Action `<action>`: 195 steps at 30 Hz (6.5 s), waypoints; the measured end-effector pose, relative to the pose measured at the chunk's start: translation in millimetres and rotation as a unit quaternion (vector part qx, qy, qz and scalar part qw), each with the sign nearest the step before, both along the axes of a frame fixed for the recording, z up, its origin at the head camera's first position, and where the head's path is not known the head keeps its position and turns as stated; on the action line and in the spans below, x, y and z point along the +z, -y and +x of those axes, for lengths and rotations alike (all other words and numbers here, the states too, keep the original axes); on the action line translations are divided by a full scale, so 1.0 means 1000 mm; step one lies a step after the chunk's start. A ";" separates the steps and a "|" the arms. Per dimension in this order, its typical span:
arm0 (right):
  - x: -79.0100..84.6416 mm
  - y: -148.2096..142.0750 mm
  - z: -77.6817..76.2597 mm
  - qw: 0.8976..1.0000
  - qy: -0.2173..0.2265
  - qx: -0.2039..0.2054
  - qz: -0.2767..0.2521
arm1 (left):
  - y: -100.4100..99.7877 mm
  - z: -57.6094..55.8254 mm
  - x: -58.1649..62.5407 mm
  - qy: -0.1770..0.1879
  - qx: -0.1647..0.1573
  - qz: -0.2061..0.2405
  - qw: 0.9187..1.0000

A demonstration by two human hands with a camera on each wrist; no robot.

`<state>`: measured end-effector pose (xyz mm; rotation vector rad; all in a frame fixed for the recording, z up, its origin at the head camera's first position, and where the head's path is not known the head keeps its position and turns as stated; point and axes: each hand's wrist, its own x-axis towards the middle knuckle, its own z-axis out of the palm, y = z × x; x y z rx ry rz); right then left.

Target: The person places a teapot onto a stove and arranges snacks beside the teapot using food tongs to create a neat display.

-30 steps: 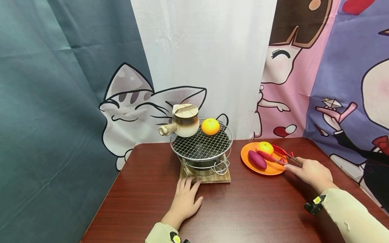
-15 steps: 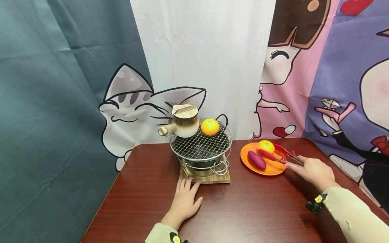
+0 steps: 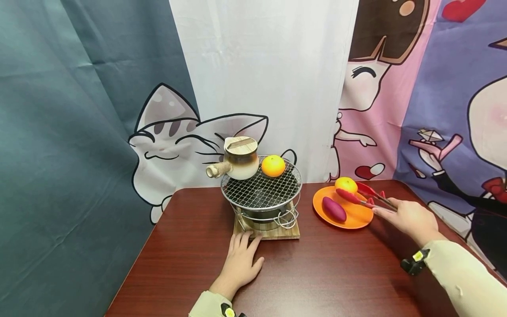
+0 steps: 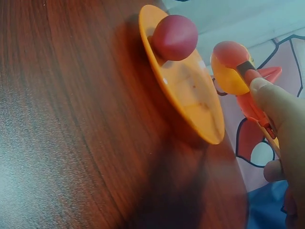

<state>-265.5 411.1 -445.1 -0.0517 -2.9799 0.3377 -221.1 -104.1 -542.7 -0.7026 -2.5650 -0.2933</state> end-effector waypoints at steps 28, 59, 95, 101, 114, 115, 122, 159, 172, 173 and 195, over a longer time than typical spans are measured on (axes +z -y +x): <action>0.030 0.022 0.000 0.998 -0.059 0.023 0.007 | 0.000 0.000 0.000 -0.002 0.002 -0.001 1.000; 0.070 0.061 0.008 0.997 -0.068 0.040 0.022 | 0.001 -0.001 -0.002 -0.009 -0.001 -0.002 1.000; 0.097 0.105 0.023 0.987 -0.120 0.092 0.043 | 0.001 -0.001 -0.002 -0.003 0.000 -0.002 1.000; 0.099 0.114 0.024 0.985 -0.121 0.104 0.058 | 0.001 0.000 -0.002 0.001 0.001 0.000 1.000; 0.101 0.131 0.025 0.984 -0.118 0.117 0.064 | 0.001 0.000 -0.001 0.006 0.002 -0.002 1.000; 0.101 0.132 0.025 0.984 -0.119 0.119 0.064 | 0.001 0.000 -0.001 0.006 0.001 -0.002 1.000; 0.101 0.138 0.027 0.980 -0.131 0.140 0.060 | 0.000 0.000 -0.002 0.001 0.001 0.001 1.000; 0.097 0.150 0.027 0.982 -0.110 0.145 0.050 | 0.001 -0.003 -0.003 -0.026 -0.009 0.007 1.000; 0.097 0.133 0.034 0.980 -0.142 0.136 0.042 | 0.000 -0.003 -0.004 -0.028 -0.015 0.013 0.999; 0.096 0.131 0.034 0.978 -0.150 0.136 0.042 | 0.000 -0.003 -0.004 -0.029 -0.016 0.013 0.999; 0.067 0.065 0.040 0.986 -0.146 0.074 0.021 | 0.001 -0.004 -0.005 -0.012 -0.005 0.004 1.000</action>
